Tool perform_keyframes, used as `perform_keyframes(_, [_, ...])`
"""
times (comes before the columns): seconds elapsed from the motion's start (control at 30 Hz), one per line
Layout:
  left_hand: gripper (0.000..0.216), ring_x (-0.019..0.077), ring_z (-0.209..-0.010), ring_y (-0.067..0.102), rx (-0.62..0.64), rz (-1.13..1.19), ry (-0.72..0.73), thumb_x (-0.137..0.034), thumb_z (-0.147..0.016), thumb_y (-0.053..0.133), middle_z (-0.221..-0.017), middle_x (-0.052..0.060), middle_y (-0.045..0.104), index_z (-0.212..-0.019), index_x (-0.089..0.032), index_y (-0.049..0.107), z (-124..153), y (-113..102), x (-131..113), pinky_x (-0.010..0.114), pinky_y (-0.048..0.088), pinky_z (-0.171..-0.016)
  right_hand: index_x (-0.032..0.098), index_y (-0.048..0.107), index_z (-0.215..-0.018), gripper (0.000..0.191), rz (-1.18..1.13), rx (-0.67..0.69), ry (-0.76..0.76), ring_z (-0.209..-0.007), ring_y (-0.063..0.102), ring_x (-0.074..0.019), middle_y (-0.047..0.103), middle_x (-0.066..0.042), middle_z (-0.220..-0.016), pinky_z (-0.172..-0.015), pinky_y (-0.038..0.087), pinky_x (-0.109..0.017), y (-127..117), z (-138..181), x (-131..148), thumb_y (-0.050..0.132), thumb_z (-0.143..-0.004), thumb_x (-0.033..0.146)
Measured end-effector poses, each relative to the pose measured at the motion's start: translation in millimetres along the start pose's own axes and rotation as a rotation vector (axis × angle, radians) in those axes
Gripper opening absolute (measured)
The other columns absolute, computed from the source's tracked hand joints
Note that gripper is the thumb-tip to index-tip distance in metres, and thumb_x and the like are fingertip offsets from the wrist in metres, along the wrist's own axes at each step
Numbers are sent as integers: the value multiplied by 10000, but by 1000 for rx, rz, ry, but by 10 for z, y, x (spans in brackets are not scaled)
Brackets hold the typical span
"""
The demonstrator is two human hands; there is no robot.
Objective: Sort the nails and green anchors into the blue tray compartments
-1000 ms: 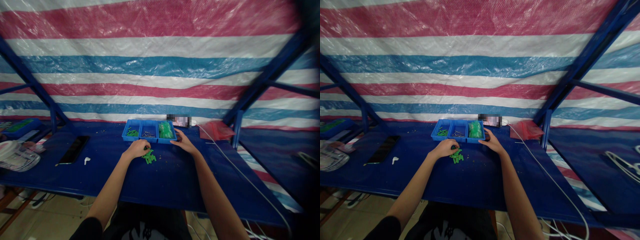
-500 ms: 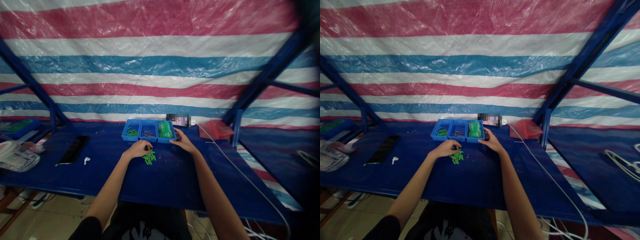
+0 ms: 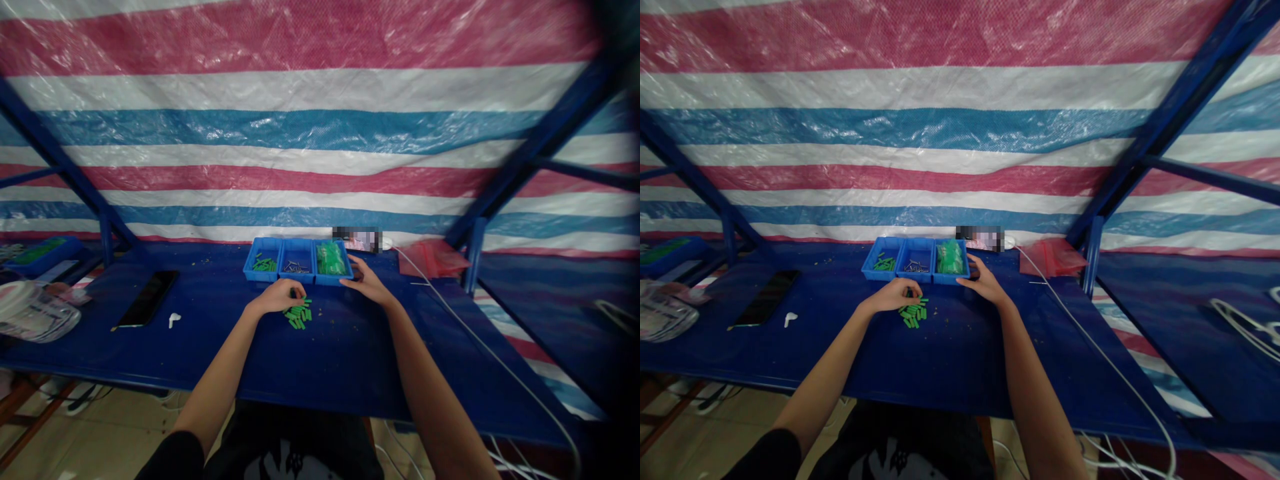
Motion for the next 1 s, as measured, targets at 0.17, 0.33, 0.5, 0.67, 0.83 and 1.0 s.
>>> perform_keyframes(0.17, [168, 74, -511, 466, -295, 192, -32, -291, -704, 660, -734, 17, 637, -806, -157, 655, -25, -239, -54, 198, 362, -498, 284, 295, -1362, 810, 3, -8, 14, -940, 599, -238, 496, -101, -1234, -814, 513, -451, -2, 1, 6, 699, -665, 370])
perform_keyframes(0.33, [249, 63, -488, 456, -578, 559, -101, -332, -660, 704, -700, 21, 641, -809, -141, 645, -6, -379, 18, 173, 320, -427, 277, 295, -1361, 808, -25, 1, 10, -953, 595, -242, 490, -106, -1237, -807, 519, -438, 2, 3, 5, 700, -668, 370])
perform_keyframes(0.5, [347, 58, -481, 453, -662, 706, -143, -389, -646, 710, -736, 45, 666, -875, -131, 665, 23, -388, 57, 150, 264, -362, 283, 297, -1361, 812, -15, -2, 1, -948, 599, -241, 495, -101, -1236, -822, 515, -447, 2, -5, -4, 703, -664, 369])
perform_keyframes(0.67, [338, 62, -487, 451, -704, 666, -151, -397, -655, 701, -724, 47, 670, -869, -136, 685, 38, -393, 57, 151, 266, -359, 282, 291, -1364, 809, -23, 4, -7, -946, 600, -246, 497, -109, -1231, -799, 528, -442, 6, -6, 7, 698, -670, 366])
perform_keyframes(0.83, [302, 64, -488, 457, -708, 638, -159, -383, -656, 704, -685, 46, 665, -822, -130, 695, 40, -374, 10, 159, 285, -386, 287, 275, -1371, 811, -28, 17, -18, -943, 601, -244, 502, -107, -1224, -785, 532, -433, 15, -12, -1, 690, -678, 362])
perform_keyframes(1.0, [293, 68, -485, 461, -715, 556, -125, -380, -677, 685, -657, 29, 650, -834, -132, 695, 42, -394, -15, 172, 329, -417, 274, 284, -1365, 819, -27, 10, 7, -924, 603, -241, 495, -115, -1223, -763, 536, -426, 12, -3, 14, 700, -666, 371])
Point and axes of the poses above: each hand's wrist, its own z-axis away from the middle knuckle, its own y-axis out of the palm, x = y × z, the point moved 7 cm from there along -z, towards the middle knuckle
